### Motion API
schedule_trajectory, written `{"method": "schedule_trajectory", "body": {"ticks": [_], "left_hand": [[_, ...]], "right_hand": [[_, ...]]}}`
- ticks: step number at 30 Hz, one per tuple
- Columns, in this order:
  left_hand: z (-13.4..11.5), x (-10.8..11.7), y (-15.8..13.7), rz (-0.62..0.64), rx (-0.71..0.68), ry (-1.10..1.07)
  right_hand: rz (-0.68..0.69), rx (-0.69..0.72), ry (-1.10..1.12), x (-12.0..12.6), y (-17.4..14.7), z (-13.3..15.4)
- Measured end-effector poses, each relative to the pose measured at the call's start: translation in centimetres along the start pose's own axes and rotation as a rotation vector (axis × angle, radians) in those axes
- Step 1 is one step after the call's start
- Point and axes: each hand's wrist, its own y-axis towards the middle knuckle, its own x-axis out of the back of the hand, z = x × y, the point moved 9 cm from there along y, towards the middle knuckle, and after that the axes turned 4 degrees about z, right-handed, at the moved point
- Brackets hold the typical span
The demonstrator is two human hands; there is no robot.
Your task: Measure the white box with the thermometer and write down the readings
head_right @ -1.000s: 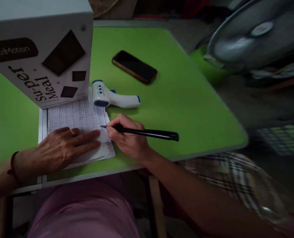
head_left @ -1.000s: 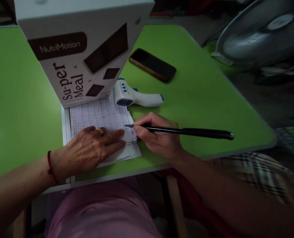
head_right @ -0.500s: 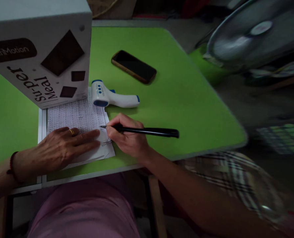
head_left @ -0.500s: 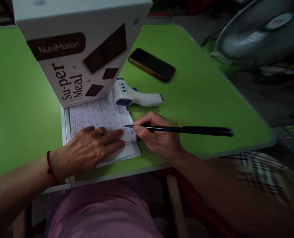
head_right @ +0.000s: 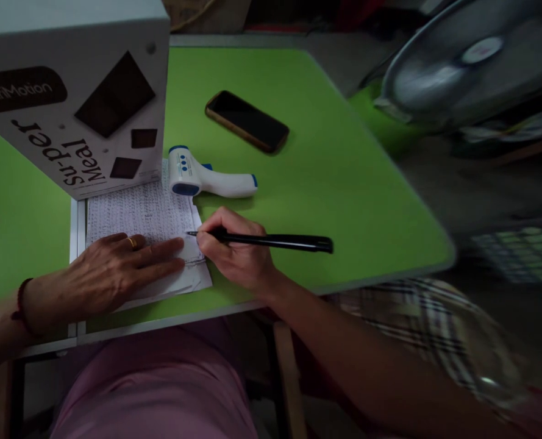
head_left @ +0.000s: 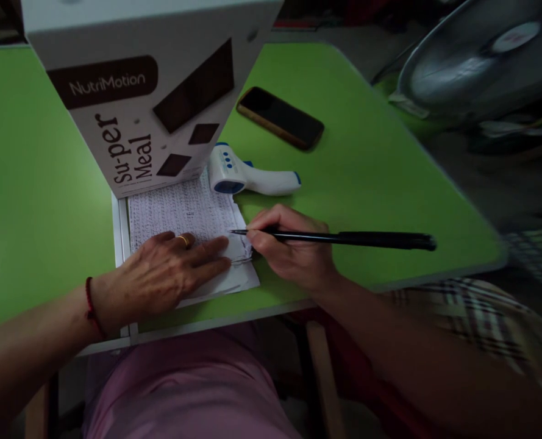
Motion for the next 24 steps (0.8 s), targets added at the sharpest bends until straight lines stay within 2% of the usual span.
{"method": "schedule_trajectory", "body": {"ticks": [6,19,24], "left_hand": [[0.04,-0.14,0.05,0.026,-0.001,-0.003],[0.05,-0.31,0.1,0.049,-0.001,-0.004],[0.06,-0.53,0.19,0.073,0.004,0.01]], "right_hand": [[-0.018,0.032,0.003,0.06,-0.07,0.17],[-0.054,-0.028,-0.008,0.53,-0.08,-0.22],[-0.045,-0.001,-0.014,0.51,0.11,0.02]]}}
